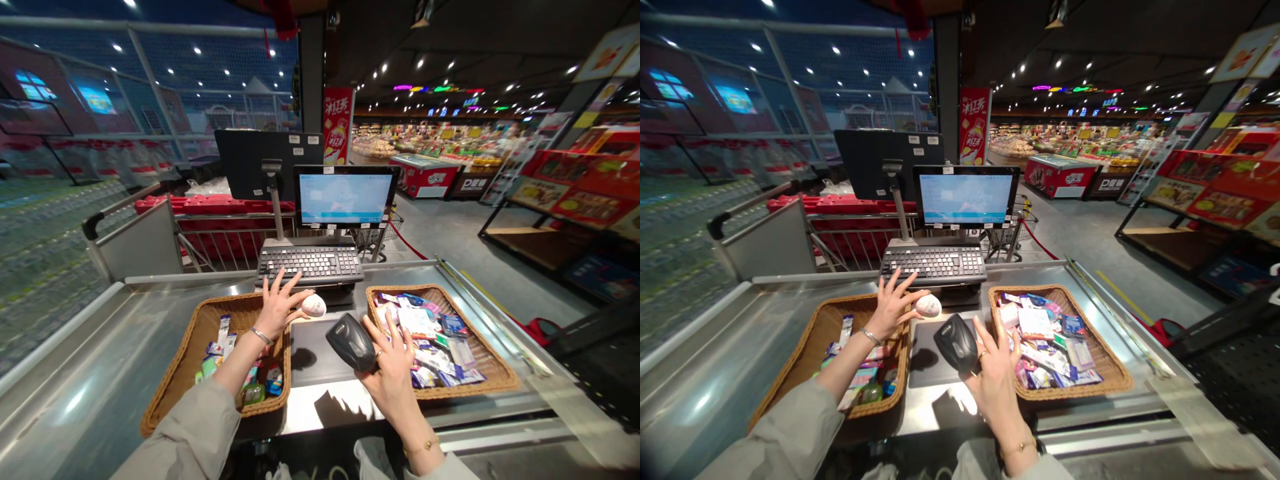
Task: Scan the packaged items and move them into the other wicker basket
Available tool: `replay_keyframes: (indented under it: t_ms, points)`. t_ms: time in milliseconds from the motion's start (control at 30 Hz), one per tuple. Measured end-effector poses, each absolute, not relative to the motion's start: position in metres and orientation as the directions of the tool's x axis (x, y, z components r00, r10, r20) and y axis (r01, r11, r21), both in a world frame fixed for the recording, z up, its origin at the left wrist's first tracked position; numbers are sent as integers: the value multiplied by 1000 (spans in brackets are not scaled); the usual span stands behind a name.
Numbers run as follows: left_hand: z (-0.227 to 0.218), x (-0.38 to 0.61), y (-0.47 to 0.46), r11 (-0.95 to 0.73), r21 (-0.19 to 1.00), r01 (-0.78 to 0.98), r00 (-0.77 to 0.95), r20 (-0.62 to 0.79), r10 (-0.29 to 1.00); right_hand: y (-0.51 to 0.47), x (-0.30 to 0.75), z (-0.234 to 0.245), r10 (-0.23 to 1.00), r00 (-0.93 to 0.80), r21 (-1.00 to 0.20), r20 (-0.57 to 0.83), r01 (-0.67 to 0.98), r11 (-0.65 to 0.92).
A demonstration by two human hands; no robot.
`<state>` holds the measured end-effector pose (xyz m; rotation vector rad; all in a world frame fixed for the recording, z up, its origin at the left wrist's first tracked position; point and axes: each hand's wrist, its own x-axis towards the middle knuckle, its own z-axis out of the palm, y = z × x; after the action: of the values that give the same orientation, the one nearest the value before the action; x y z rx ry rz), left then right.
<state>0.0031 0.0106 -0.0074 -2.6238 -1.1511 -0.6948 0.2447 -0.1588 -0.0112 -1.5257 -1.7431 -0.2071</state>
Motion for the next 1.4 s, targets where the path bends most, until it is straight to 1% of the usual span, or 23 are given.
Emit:
replay_keyframes:
  t_ms: [133,300,433,800,1033,1200,1400]
  points:
    - [-7,19,12,-703,10,711,606,497,621,-161,257,-14,748,74,-356,659,907,225]
    - [-8,44,15,-734,13,679,630,505,590,-164,277,-21,717,84,-303,692,935,182]
    - [-7,63,18,-762,5,647,658,501,562,-168,287,-19,702,174,-327,691,941,89]
    - [-7,113,21,-831,-13,555,731,484,481,-175,317,-25,630,332,-353,702,931,-97]
    - [-10,148,22,-873,-28,487,764,499,410,-182,340,-28,615,408,-391,675,904,-171]
    - [-15,171,21,-902,-23,431,789,495,364,-188,353,-29,571,474,-427,670,876,-226]
    - [-22,194,14,-925,-15,379,806,496,323,-193,367,-29,540,479,-408,692,877,-253]
